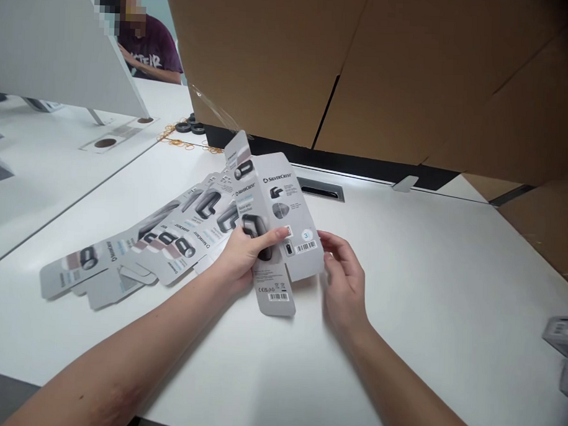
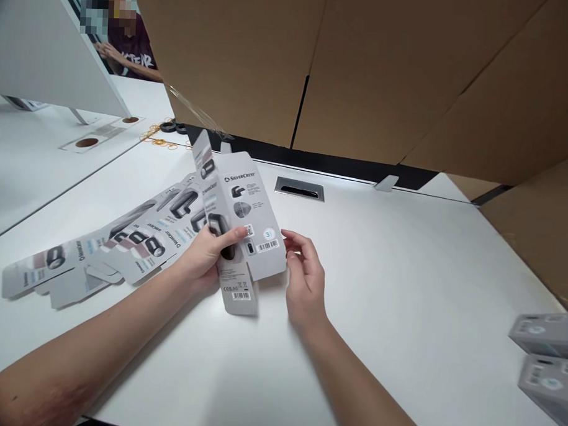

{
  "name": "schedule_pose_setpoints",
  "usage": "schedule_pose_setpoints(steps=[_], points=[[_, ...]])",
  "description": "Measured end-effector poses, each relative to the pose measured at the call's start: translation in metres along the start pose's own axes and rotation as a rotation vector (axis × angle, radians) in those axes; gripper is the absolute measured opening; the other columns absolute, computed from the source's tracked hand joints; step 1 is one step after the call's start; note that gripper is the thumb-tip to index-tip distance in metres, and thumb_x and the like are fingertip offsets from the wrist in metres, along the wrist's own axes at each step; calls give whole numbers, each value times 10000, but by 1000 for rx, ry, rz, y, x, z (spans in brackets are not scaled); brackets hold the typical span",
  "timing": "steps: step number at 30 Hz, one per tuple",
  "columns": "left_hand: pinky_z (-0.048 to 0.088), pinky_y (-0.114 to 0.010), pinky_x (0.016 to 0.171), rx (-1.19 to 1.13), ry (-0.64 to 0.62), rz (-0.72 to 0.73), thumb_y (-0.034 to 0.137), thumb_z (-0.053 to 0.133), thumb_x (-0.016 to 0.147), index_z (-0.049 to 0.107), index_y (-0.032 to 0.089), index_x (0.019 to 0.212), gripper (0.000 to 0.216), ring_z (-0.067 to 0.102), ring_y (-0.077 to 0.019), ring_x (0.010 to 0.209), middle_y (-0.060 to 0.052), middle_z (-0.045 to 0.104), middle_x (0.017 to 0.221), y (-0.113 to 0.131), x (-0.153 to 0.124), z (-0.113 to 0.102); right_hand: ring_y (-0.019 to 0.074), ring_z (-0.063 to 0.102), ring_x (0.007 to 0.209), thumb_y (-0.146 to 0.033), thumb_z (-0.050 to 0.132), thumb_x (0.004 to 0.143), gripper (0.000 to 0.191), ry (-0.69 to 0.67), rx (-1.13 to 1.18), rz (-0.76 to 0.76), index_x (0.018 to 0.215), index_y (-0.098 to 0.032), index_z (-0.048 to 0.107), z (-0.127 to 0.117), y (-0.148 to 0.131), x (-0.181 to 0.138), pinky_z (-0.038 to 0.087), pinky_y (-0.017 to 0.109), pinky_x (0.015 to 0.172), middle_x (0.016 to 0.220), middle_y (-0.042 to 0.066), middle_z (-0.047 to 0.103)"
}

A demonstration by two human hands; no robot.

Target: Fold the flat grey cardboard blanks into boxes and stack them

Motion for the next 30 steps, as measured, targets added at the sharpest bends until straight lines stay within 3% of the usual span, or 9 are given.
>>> schedule_pose_setpoints(steps=[3, 7, 11, 15, 21, 25, 30], points=[[761, -568, 1101, 31, 26, -1, 395, 1235, 697, 918, 191, 1150, 590, 900, -407, 1239, -164, 943, 1325, -2, 0, -1, 321, 858, 1178, -583, 693, 1231, 355, -33, 77, 110, 1367, -290, 840, 3, -3, 1, 760, 496, 988, 1349, 120, 884], [753, -576, 1104, 70, 9, -26, 378, 1227, 719, 938, 214, 1128, 527, 905, -396, 1193, -146, 952, 1262, -6, -3, -2, 315, 865, 1021, -773, 893, 1085, 517, -116, 101, 267, 1190, -268, 860, 10, -8, -2, 756, 449, 875, 1167, 100, 914], [749, -545, 1078, 88, -40, -46, 407, 1223, 732, 948, 209, 1169, 553, 902, -390, 1196, -159, 947, 1303, -8, -4, 0, 301, 868, 983, -786, 905, 1075, 539, -140, 134, 305, 1206, -263, 891, 12, -12, -3, 752, 439, 874, 1139, 96, 919], [764, -480, 985, 5, 16, -16, 509, 1164, 826, 943, 201, 1198, 530, 909, -355, 1125, -150, 951, 1295, -3, -2, 0, 293, 853, 951, -771, 895, 1089, 532, -185, 128, 303, 1206, -252, 885, 11, -13, -2, 724, 413, 843, 1118, 95, 914], [758, -390, 862, -69, 125, 60, 389, 1204, 736, 933, 159, 1114, 518, 898, -290, 965, -129, 957, 1156, 10, -1, -5, 303, 834, 980, -782, 861, 1112, 544, -238, 96, 303, 1166, -240, 870, 11, -8, -6, 681, 386, 830, 1112, 98, 905], [753, -413, 888, -67, 107, 63, 405, 1205, 747, 939, 156, 1138, 535, 891, -288, 961, -137, 957, 1178, 8, -1, -5, 297, 834, 999, -765, 867, 1119, 519, -233, 106, 305, 1186, -250, 870, 11, -8, -7, 678, 379, 839, 1123, 90, 901], [734, -461, 1023, -34, 25, 64, 356, 1213, 740, 941, 170, 1178, 548, 899, -329, 1135, -150, 952, 1289, 2, 0, -2, 309, 851, 992, -763, 886, 1103, 527, -186, 111, 307, 1182, -242, 865, 9, -10, -6, 697, 399, 834, 1121, 100, 903]])
Point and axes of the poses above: each hand's wrist, its own x-axis towards the middle knuckle, its own z-axis out of the palm, y = z × x, the point moved 4 cm from there along x, towards the middle knuckle
